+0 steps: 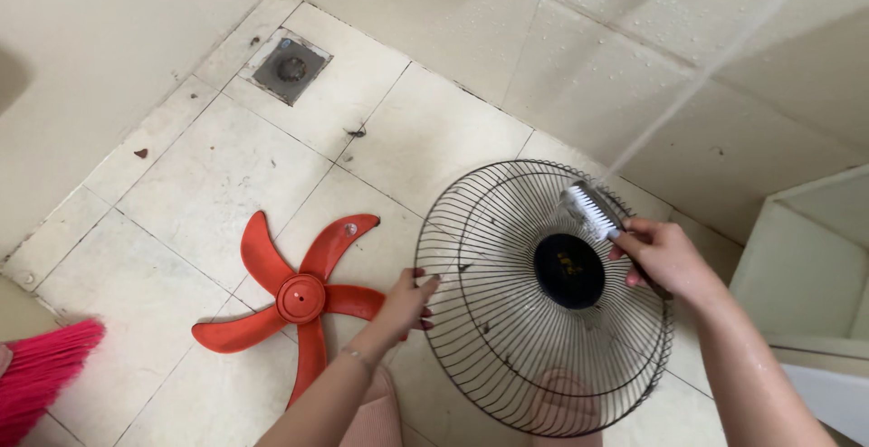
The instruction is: The person scrubs a black fan cage with a brush under running water, then rinses the brush and continues scrubbing the cage. A red fan blade assembly lies on the floor nearby.
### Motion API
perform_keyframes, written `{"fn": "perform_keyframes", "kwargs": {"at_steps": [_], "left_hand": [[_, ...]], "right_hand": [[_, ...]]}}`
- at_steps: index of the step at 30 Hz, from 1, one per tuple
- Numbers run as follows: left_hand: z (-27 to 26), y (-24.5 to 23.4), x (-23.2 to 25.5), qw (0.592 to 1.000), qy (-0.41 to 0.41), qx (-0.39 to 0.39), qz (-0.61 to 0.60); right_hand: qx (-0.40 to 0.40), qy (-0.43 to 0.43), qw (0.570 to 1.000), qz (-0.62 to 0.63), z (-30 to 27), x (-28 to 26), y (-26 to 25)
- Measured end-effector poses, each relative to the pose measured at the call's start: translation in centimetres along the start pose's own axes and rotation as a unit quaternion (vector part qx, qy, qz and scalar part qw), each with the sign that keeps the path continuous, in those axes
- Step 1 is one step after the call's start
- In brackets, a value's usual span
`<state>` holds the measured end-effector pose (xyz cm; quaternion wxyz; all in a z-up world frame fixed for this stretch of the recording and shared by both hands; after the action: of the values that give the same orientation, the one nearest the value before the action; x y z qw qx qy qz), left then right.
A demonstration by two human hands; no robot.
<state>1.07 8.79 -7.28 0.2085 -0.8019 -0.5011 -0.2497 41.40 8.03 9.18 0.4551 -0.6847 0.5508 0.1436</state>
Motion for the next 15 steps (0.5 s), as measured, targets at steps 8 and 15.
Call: {"fn": "perform_keyframes", "kwargs": {"at_steps": [8, 15], "left_hand": [[-3.5, -10.5, -4.1, 0.976, -0.020, 0.173, 0.128], [-6.9, -16.6, -12.6, 0.937, -0.027, 0.298, 0.181]], "right_hand": [[0.039, 0.017, 0.999, 0.017, 0.2, -3.7, -1.7], [0.055, -0.003, 0.993, 0.100, 0.5, -4.0, -1.1]]}}
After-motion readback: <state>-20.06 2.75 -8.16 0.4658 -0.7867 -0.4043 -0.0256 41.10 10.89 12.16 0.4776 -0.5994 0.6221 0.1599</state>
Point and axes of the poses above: each hand's wrist, its own z-axis towards the middle knuckle, its own y-axis out of the palm, x = y × z, the point moved 6 cm from there along z, towards the middle knuckle, and after that the axes turned 8 degrees about z, right-handed, at the moved point
